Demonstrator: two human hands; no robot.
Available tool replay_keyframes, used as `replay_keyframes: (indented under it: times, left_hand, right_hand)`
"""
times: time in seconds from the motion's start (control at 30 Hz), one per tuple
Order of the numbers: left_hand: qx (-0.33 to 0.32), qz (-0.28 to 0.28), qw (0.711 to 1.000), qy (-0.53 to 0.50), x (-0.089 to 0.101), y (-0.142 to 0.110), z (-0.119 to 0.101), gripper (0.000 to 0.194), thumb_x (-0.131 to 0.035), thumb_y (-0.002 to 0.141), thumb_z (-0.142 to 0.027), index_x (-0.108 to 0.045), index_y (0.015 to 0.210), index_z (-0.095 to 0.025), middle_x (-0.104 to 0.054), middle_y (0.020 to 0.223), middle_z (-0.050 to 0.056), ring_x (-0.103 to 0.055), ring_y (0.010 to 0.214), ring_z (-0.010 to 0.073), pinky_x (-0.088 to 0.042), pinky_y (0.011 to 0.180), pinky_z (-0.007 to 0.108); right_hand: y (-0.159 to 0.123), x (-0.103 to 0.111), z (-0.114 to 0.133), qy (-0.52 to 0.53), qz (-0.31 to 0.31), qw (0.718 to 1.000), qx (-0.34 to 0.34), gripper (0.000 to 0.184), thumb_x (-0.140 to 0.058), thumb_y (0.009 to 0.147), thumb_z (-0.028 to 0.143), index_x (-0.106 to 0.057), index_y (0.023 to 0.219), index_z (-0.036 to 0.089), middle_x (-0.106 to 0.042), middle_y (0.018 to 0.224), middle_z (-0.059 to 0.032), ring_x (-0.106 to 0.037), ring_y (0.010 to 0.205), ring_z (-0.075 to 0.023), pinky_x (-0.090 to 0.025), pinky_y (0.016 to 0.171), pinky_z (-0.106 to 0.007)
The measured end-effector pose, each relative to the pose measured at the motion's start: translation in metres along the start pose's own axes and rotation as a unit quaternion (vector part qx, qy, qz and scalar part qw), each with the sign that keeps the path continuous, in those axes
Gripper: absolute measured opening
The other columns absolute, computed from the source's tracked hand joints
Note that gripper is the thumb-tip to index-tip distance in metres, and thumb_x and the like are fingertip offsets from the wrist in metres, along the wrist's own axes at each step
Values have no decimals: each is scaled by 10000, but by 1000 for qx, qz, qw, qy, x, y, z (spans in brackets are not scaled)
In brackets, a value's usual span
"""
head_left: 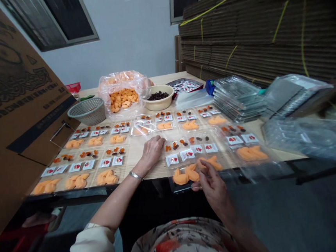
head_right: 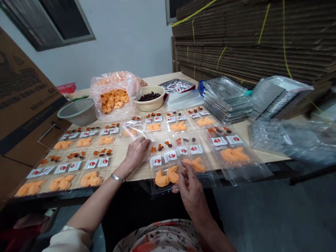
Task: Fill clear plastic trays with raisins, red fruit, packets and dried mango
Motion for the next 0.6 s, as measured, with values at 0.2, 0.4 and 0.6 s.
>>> replay_keyframes:
  times: [0.2,0.4,0.6]
  left_hand:
    - [-20,-19,999,-38,0,5,-10,300,-362,1004,-248,-642,979,-147,-616,930,78,-586,795,159,-416,677,259]
    - [-30,-28,997,-61,-3,6,-16,286,-356,1006,-250,-621,1028,-146,-613,945,77,-589,789,153,-435,698,258]
    - [-38,30,998,-38,-16,12,-17,292,-373,996,-233,-625,1120,-151,-631,998,92,-615,798,168,-446,686,272]
  right_hand:
    - [-4,-10,-4,47,25,998,-42,567,-606,817,520,-542,1270,186,-642,993,-85,-677,568,-187,-628,544,-368]
    - [-6,-15,-4,65,37,996,-45,563,-616,809,535,-562,1254,194,-637,960,-71,-667,548,-176,-622,513,-346]
    - [-4,-13,0,49,40,997,-39,527,-587,829,526,-553,1230,186,-649,942,-65,-681,557,-183,-622,535,-341]
Point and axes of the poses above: each hand's wrist, its own y-axis towards the middle knuckle, its own x-axis out of the back of the hand, z = x × y, the point moved 10 cm from there along y, towards the middle knuckle
